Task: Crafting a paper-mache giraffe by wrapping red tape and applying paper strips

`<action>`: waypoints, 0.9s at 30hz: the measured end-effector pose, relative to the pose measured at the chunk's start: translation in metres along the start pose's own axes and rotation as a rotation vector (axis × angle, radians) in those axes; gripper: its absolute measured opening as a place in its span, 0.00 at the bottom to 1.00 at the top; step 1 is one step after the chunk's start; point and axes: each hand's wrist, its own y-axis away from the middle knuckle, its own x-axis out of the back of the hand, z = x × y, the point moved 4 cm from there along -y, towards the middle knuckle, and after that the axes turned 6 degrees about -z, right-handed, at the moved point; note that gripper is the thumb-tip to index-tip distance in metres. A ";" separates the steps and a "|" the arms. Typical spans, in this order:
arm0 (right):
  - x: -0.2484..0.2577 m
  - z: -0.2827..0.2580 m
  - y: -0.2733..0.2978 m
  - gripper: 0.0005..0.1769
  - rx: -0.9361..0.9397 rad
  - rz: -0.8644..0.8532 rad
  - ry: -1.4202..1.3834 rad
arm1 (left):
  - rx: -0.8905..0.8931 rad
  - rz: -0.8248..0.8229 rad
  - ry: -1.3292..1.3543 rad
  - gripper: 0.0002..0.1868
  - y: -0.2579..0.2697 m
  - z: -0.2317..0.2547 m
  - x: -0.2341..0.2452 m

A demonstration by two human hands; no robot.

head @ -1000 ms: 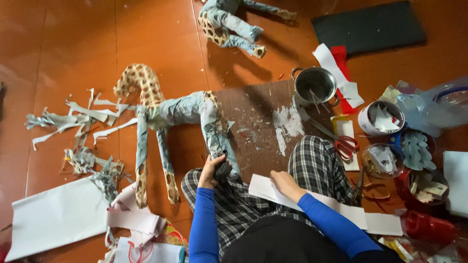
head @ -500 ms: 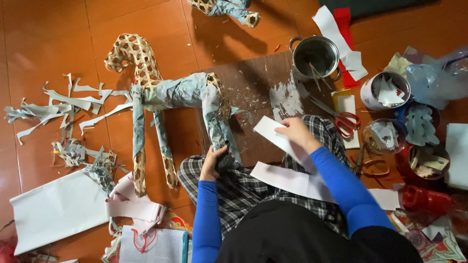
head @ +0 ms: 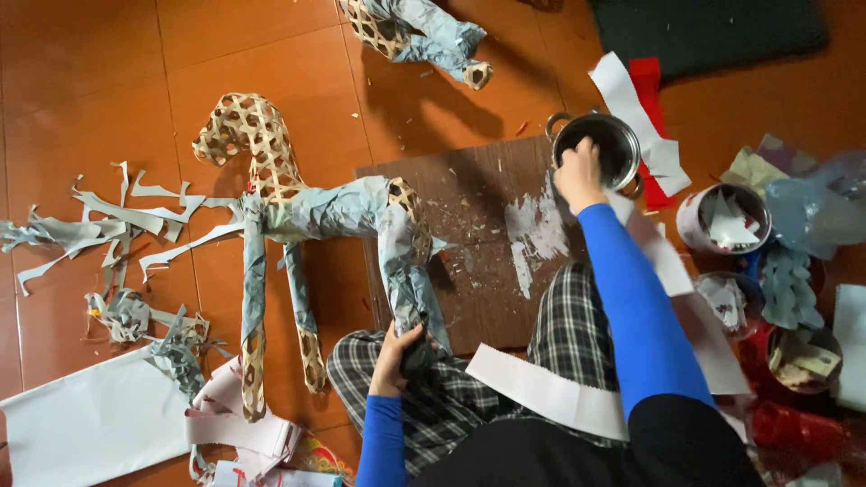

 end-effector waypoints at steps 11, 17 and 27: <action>-0.102 0.036 -0.009 0.24 -0.226 -0.385 -0.364 | -0.045 0.000 -0.040 0.40 -0.009 -0.016 -0.008; 0.067 -0.101 0.153 0.24 0.047 0.002 -0.922 | -0.126 0.000 -0.041 0.46 -0.047 -0.044 0.005; 0.035 -0.258 0.319 0.34 0.708 0.095 -1.048 | -0.111 -0.042 0.159 0.61 -0.023 -0.013 -0.022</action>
